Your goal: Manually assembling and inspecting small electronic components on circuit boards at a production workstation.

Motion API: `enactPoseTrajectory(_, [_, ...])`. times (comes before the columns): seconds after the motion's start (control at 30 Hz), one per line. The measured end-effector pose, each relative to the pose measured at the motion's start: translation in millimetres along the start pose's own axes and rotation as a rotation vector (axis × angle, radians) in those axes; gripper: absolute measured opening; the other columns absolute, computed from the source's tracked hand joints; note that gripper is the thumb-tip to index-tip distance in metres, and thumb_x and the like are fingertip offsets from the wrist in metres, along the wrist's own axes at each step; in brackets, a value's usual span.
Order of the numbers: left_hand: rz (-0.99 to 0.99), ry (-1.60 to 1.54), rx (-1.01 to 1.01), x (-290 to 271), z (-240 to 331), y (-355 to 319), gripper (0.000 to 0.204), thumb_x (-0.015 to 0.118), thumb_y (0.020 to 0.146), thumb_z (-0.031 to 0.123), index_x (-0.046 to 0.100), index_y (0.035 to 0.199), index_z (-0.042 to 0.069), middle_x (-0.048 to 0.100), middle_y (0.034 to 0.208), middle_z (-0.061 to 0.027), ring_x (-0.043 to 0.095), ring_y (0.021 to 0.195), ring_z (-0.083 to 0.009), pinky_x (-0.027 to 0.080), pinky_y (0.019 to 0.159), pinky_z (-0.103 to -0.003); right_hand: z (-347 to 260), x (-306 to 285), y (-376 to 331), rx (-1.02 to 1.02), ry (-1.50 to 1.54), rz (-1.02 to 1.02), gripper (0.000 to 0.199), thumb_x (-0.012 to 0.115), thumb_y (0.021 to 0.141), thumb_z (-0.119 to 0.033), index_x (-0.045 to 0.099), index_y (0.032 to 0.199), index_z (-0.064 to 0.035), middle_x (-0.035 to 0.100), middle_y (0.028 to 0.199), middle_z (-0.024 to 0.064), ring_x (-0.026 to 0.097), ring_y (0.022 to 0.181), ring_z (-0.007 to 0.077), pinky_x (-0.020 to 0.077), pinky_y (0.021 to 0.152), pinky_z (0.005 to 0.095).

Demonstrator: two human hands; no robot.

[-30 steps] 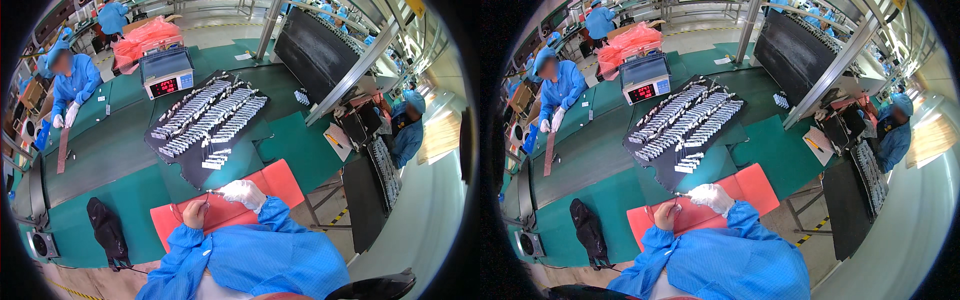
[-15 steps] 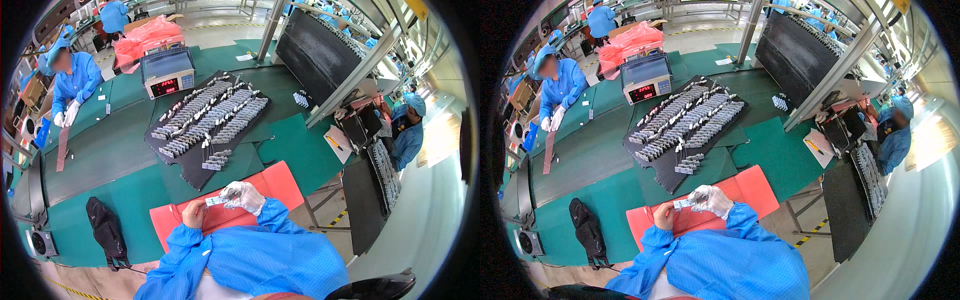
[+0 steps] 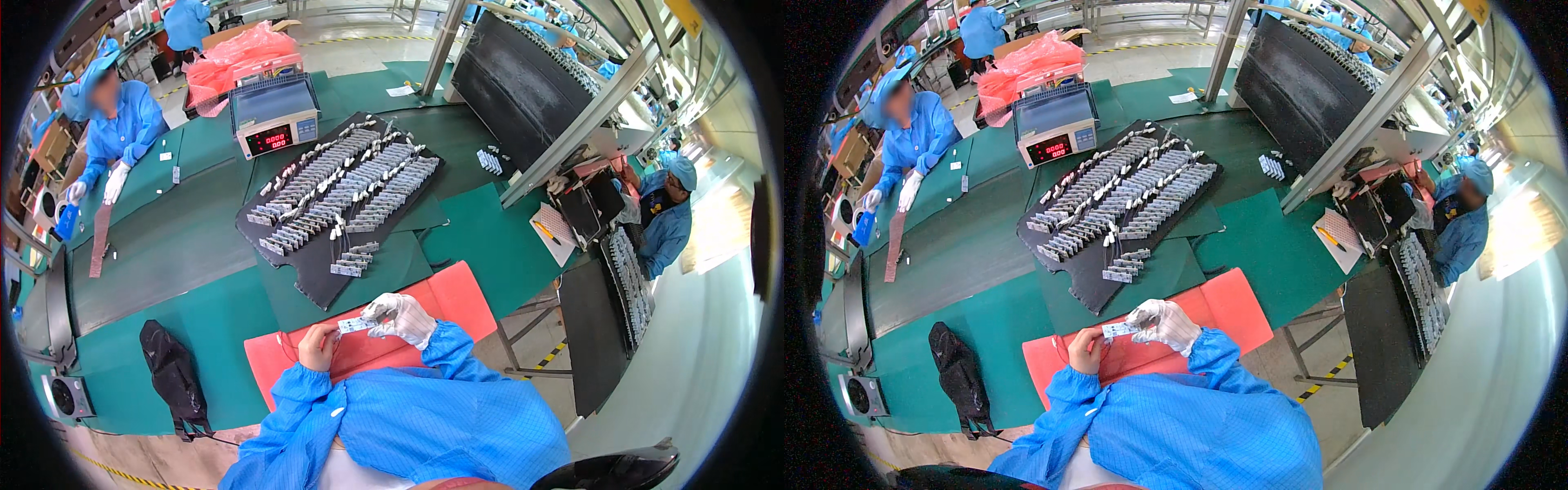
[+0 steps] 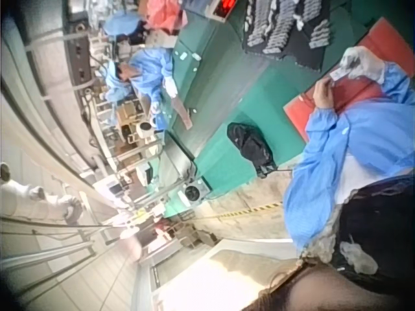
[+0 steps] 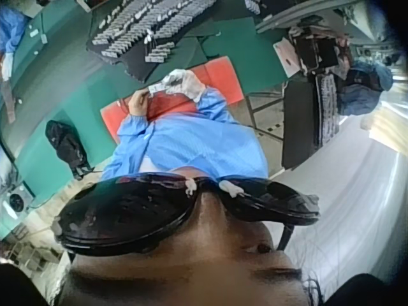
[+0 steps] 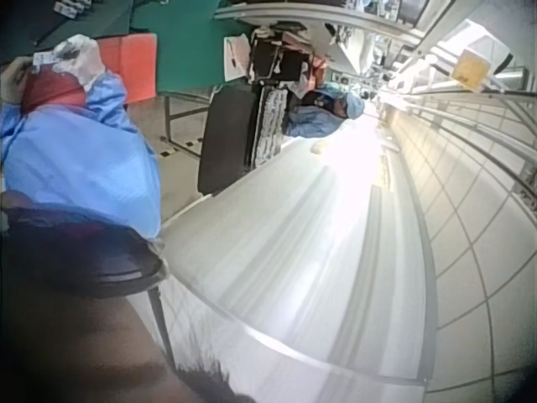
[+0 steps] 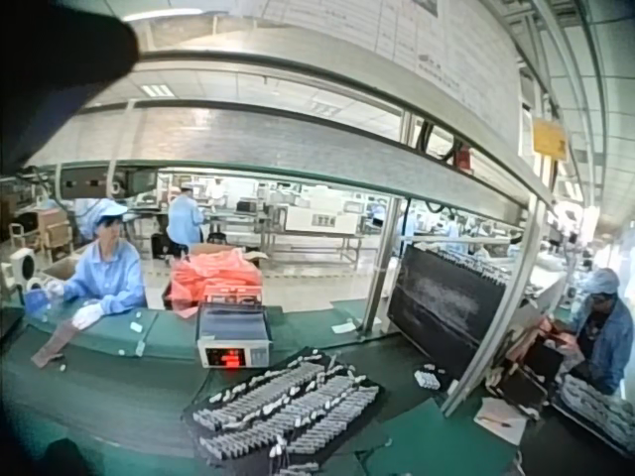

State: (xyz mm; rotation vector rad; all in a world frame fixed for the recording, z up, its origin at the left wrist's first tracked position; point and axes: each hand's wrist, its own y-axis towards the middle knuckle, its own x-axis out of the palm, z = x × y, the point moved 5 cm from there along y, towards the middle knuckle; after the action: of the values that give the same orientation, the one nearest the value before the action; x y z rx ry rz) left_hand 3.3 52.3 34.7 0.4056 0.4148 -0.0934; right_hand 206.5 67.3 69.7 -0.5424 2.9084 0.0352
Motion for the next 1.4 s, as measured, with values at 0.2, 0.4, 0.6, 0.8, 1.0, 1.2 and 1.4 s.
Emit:
enactPoseTrajectory(0.2, [-0.037, -0.031, -0.036, 2, -4, 1, 0.014, 0.065, 0.076, -0.003, 0.063, 0.089, 0.0, 0.063, 0.082, -0.0134, 0.064, 0.074, -0.026, 0.051, 0.065, -0.031, 2, -1, 0, 0.034, -0.005, -0.002, 0.034, 0.08, 0.065, -0.005, 0.063, 0.094, -0.0025, 0.065, 0.098, 0.0082, 0.064, 0.087, 0.0163, 0.0548, 0.075, 0.0271])
enactPoseTrajectory(0.4, [-0.082, -0.043, -0.057, 9, -32, -7, 0.013, 0.063, 0.076, -0.002, 0.063, 0.089, 0.0, 0.063, 0.084, -0.0143, 0.063, 0.076, -0.0284, 0.051, 0.068, -0.034, 2, -3, 2, -0.001, -0.05, 0.01, 0.03, 0.078, 0.067, -0.008, 0.064, 0.093, -0.0029, 0.065, 0.093, 0.009, 0.064, 0.086, 0.0192, 0.0545, 0.074, 0.0304])
enactPoseTrajectory(0.6, [-0.095, 0.182, 0.089, 21, -58, -27, 0.018, 0.058, 0.069, 0.007, 0.061, 0.086, 0.0, 0.06, 0.085, -0.0179, 0.06, 0.079, -0.0357, 0.05, 0.07, -0.04, 16, -4, -3, -0.409, -0.516, 0.045, 0.028, 0.071, 0.07, -0.016, 0.065, 0.095, -0.0059, 0.064, 0.09, 0.0114, 0.062, 0.081, 0.0297, 0.0511, 0.071, 0.039])
enactPoseTrajectory(0.8, [-0.057, 0.272, 0.107, 15, -54, -33, 0.018, 0.062, 0.068, 0.012, 0.063, 0.084, 0.006, 0.063, 0.084, -0.0129, 0.06, 0.079, -0.0321, 0.048, 0.072, -0.041, 24, 1, -5, -0.106, -0.074, 0.015, 0.023, 0.067, 0.076, -0.01, 0.064, 0.097, -0.0015, 0.064, 0.092, 0.0097, 0.063, 0.085, 0.0225, 0.0514, 0.073, 0.0332])
enactPoseTrajectory(1.0, [-0.062, 0.104, 0.18, 9, -17, -19, 0.036, 0.065, 0.065, 0.014, 0.064, 0.1, 0.005, 0.065, 0.093, -0.0136, 0.061, 0.086, -0.0322, 0.049, 0.08, -0.04, 18, 2, -8, 0.029, 0.171, 0.013, 0.028, 0.064, 0.077, -0.003, 0.06, 0.104, 0.0017, 0.062, 0.093, 0.0106, 0.062, 0.088, 0.0213, 0.0517, 0.075, 0.0326])
enactPoseTrajectory(1.2, [-0.149, -0.159, -0.106, 43, -96, -41, 0.027, 0.065, 0.071, 0.006, 0.063, 0.097, 0.004, 0.062, 0.091, -0.0152, 0.06, 0.083, -0.0338, 0.05, 0.072, -0.038, 7, 11, -14, 0.166, 0.384, 0.112, 0.032, 0.074, 0.067, 0.006, 0.06, 0.095, 0.0024, 0.062, 0.095, 0.0098, 0.061, 0.077, 0.0152, 0.052, 0.07, 0.0272])
enactPoseTrajectory(1.4, [0.012, 0.122, 0.12, 4, -4, -10, 0.018, 0.068, 0.076, 0.0, 0.066, 0.093, 0.004, 0.061, 0.091, -0.0111, 0.06, 0.081, -0.0272, 0.051, 0.068, -0.034, 31, 9, -3, 0.532, 0.268, 0.309, 0.033, 0.063, 0.084, -0.026, 0.061, 0.107, -0.0022, 0.061, 0.074, 0.0096, 0.06, 0.057, 0.0139, 0.0492, 0.047, 0.0257])
